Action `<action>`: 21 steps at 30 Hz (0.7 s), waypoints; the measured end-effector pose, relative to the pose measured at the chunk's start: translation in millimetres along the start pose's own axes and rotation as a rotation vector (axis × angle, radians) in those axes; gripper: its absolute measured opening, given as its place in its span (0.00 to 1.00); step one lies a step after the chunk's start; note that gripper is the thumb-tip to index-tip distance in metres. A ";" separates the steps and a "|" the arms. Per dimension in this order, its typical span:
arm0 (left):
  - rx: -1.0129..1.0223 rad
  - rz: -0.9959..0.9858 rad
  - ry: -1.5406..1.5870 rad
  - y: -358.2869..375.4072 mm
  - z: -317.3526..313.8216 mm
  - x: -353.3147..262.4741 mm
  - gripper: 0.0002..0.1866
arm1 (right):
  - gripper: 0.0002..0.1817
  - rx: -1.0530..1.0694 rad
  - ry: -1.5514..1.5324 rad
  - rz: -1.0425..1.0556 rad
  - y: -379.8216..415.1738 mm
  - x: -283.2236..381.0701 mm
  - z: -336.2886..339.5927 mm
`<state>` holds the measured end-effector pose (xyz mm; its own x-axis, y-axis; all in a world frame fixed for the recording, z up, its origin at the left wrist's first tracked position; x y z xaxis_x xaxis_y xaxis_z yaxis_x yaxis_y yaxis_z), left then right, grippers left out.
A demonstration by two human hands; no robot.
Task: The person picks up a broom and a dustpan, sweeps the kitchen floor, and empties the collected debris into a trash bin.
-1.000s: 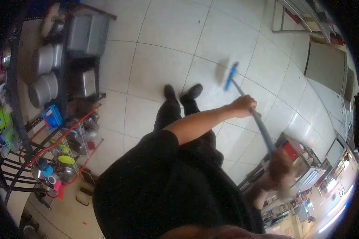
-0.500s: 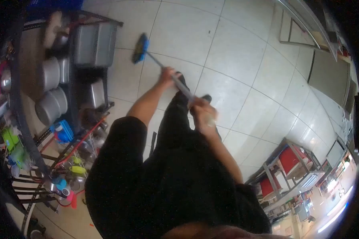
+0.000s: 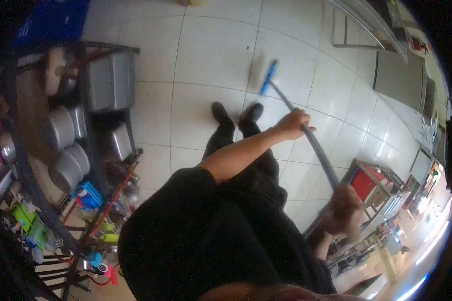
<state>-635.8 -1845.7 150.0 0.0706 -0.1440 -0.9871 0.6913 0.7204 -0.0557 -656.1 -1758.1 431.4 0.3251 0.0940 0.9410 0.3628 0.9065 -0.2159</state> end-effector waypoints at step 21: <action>-0.424 -0.005 -0.542 -131.5 24.5 225.5 0.19 | 0.17 0.173 -0.030 -0.519 -163.8 -266.9 39.3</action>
<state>-693.2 -1989.6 -61.5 0.4942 -0.3872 -0.7783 0.3593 0.9063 -0.2227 -836.6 -1915.5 225.8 0.1156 -0.3741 0.9202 0.3188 0.8913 0.3223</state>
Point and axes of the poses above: each hand's wrist, its own y-axis away from the middle knuckle, its own z-axis out of the back of the hand, x = y × z, the point moved 7 cm from there along -y, towards the middle knuckle
